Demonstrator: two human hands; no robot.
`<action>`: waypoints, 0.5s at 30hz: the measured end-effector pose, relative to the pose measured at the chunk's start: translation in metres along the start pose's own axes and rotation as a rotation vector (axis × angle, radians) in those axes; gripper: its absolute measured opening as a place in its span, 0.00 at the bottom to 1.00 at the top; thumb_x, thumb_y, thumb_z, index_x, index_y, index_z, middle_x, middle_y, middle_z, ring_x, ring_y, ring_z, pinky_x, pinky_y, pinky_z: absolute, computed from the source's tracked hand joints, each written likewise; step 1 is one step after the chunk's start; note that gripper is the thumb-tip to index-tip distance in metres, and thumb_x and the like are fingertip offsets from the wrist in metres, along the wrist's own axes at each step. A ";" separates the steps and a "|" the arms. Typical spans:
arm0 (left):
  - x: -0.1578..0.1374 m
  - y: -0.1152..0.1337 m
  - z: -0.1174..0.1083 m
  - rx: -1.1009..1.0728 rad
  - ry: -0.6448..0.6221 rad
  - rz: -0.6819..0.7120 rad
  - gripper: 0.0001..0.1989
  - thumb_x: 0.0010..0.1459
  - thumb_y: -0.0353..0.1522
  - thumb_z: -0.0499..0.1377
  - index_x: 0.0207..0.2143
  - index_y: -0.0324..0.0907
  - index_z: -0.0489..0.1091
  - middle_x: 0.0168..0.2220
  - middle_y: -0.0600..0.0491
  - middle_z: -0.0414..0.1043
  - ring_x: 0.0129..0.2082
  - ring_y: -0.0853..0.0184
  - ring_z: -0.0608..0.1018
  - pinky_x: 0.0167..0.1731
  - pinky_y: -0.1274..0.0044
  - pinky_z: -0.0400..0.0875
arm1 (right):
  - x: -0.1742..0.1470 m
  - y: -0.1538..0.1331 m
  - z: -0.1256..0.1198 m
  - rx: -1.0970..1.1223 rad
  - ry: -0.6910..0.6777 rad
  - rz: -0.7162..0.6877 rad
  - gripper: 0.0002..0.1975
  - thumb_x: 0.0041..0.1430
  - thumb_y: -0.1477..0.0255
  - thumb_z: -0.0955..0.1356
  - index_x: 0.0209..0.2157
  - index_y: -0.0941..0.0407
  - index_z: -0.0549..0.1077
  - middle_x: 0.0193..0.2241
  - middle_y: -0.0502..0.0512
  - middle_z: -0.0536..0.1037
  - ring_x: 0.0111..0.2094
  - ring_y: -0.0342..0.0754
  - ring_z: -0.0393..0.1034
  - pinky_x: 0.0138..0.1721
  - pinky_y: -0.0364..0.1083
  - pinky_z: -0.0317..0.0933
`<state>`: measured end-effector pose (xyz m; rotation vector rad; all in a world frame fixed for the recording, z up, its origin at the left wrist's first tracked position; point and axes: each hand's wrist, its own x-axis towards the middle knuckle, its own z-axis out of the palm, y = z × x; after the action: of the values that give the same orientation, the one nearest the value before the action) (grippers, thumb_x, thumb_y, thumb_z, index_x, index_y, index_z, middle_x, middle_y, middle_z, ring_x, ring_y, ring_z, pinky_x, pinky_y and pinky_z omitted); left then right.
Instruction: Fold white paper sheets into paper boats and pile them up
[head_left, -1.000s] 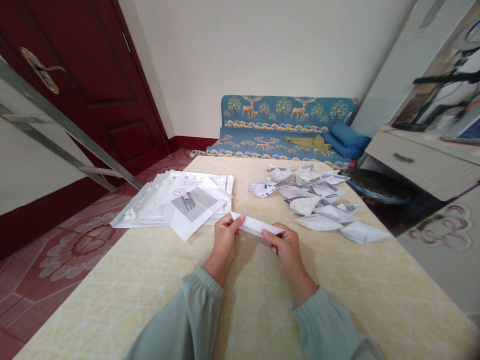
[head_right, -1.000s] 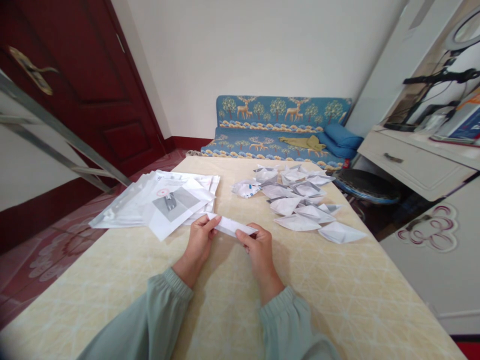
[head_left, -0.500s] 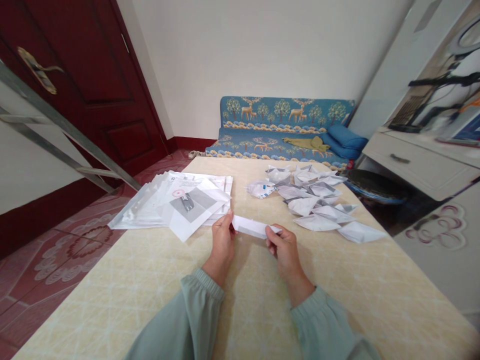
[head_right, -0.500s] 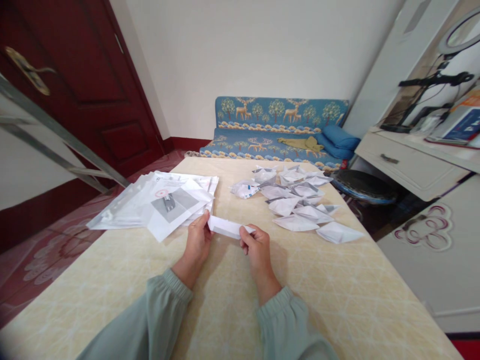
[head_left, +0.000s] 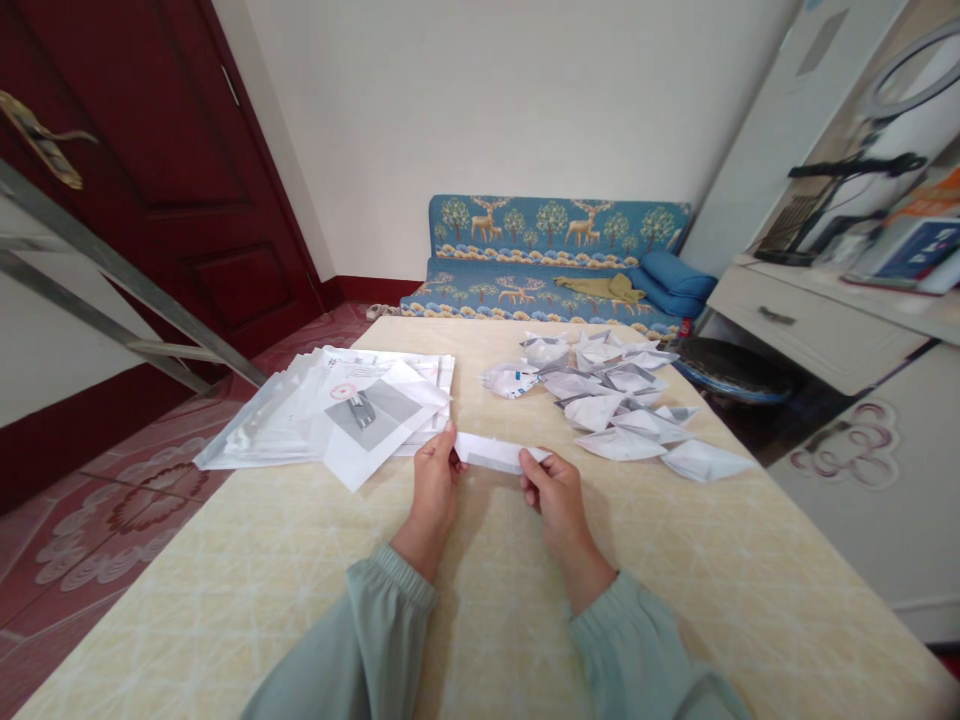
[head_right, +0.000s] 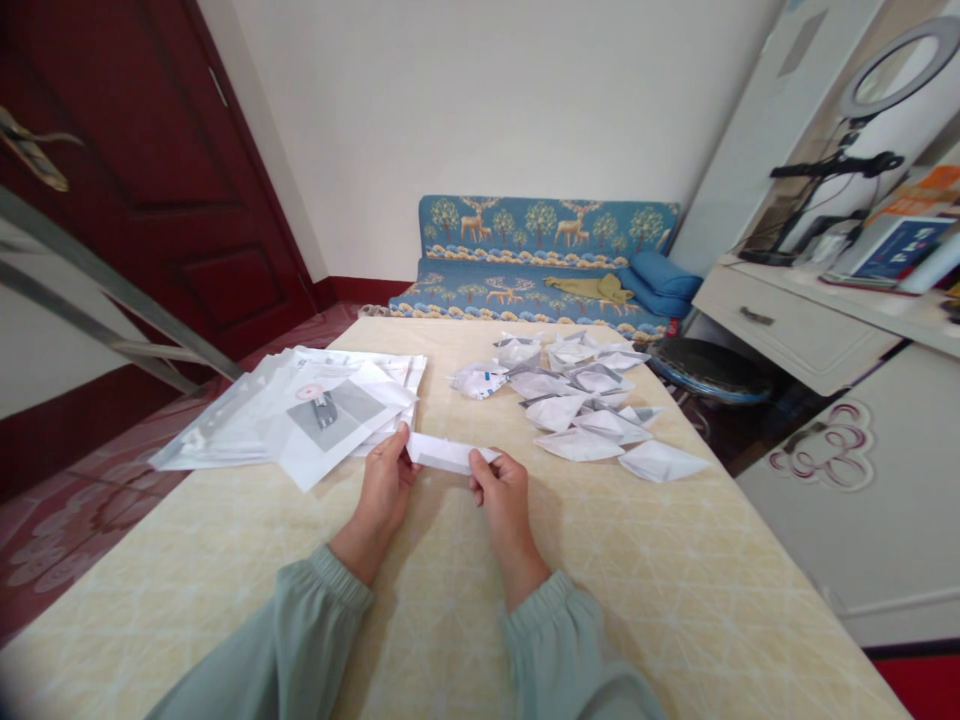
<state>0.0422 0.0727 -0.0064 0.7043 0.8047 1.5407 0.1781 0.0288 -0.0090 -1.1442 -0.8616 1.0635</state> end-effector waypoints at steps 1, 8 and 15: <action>0.000 0.000 0.000 0.001 0.000 -0.001 0.18 0.49 0.40 0.64 0.18 0.38 0.62 0.16 0.59 0.60 0.17 0.77 0.61 0.16 0.83 0.54 | 0.000 0.000 0.000 -0.001 0.002 -0.001 0.17 0.49 0.60 0.71 0.20 0.58 0.67 0.14 0.44 0.65 0.13 0.35 0.53 0.15 0.39 0.42; -0.002 0.002 0.000 0.025 -0.044 -0.009 0.20 0.49 0.43 0.64 0.19 0.37 0.63 0.18 0.58 0.60 0.18 0.77 0.61 0.17 0.83 0.54 | 0.000 -0.001 0.001 -0.010 -0.014 -0.005 0.16 0.49 0.60 0.71 0.21 0.58 0.67 0.14 0.44 0.66 0.13 0.36 0.53 0.15 0.39 0.42; -0.003 0.003 0.001 0.050 -0.056 -0.034 0.19 0.47 0.42 0.65 0.19 0.37 0.64 0.19 0.58 0.60 0.19 0.77 0.62 0.18 0.84 0.56 | 0.000 0.002 0.000 -0.006 -0.026 -0.006 0.16 0.50 0.61 0.71 0.22 0.58 0.67 0.14 0.44 0.66 0.13 0.36 0.54 0.15 0.39 0.42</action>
<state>0.0419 0.0696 -0.0032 0.7638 0.8117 1.4687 0.1783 0.0291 -0.0106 -1.1339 -0.8888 1.0741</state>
